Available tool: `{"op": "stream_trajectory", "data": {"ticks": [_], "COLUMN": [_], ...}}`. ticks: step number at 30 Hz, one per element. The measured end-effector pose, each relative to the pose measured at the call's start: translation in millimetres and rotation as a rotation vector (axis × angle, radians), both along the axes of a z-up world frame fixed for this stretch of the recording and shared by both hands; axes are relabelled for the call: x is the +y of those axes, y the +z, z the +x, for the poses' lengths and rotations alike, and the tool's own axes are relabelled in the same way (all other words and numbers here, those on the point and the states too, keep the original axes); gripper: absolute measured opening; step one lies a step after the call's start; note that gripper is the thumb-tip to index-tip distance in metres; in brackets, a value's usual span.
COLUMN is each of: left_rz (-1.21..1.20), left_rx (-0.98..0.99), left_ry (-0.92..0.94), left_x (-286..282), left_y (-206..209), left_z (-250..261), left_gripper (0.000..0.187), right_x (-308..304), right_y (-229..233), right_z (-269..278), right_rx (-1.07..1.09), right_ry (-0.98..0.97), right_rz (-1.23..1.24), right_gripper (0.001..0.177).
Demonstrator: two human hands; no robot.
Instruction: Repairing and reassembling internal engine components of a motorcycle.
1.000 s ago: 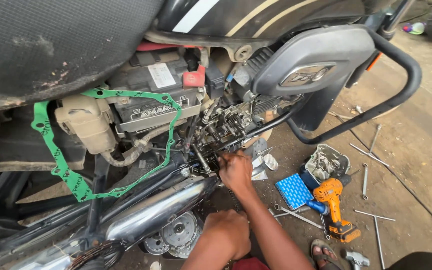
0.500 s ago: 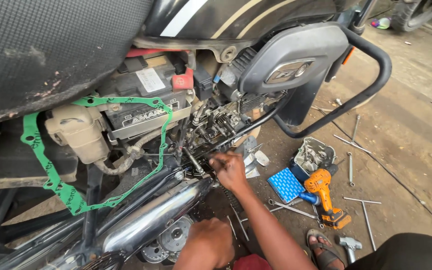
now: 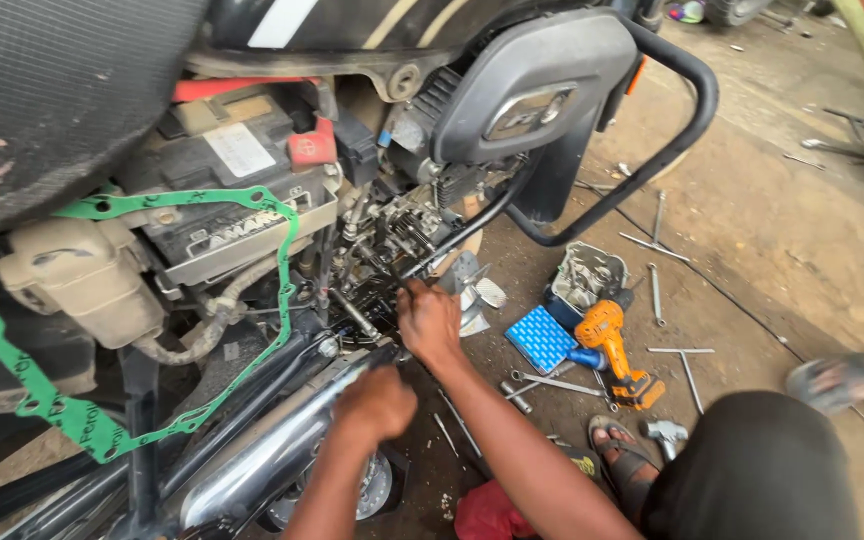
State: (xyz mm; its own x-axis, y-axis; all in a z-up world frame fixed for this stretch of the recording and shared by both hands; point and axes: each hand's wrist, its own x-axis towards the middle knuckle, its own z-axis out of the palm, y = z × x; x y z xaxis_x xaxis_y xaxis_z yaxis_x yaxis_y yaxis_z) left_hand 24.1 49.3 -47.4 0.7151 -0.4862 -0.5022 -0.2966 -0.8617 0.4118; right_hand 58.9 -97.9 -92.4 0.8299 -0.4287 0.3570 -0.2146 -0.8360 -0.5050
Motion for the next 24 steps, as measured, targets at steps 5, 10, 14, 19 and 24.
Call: {"op": "stream_trajectory", "data": {"ticks": [5,10,14,19,24], "left_rz": [-0.624,-0.735,-0.767,-1.09,-1.625], "left_rx": [0.59,0.637,0.621,0.837,1.107], "left_ry": [0.664,0.826,0.93,0.9,0.922], "left_x": [-22.4,-50.0,-46.5,-56.8,-86.2], "left_y": [-56.8,-55.3,-49.8,-96.5,-143.2], "left_z": [23.8,25.7,18.7,10.3,19.9], "left_gripper": [0.058,0.096,0.11,0.113,0.115], "right_x": [-0.1,-9.5,7.3,16.1,22.3], "right_y": [-8.1,-27.7,-27.9,-13.5,-11.0], "right_z": [9.9,29.0,31.0,24.7,20.0], "right_rx": [0.009,0.103,0.206,0.219,0.137], "right_ry": [-0.027,-0.032,-0.045,-0.1,-0.091], "right_rz": [-0.072,-0.053,0.016,0.023,0.021], "right_gripper": [0.025,0.026,0.024,0.023,0.022]}}
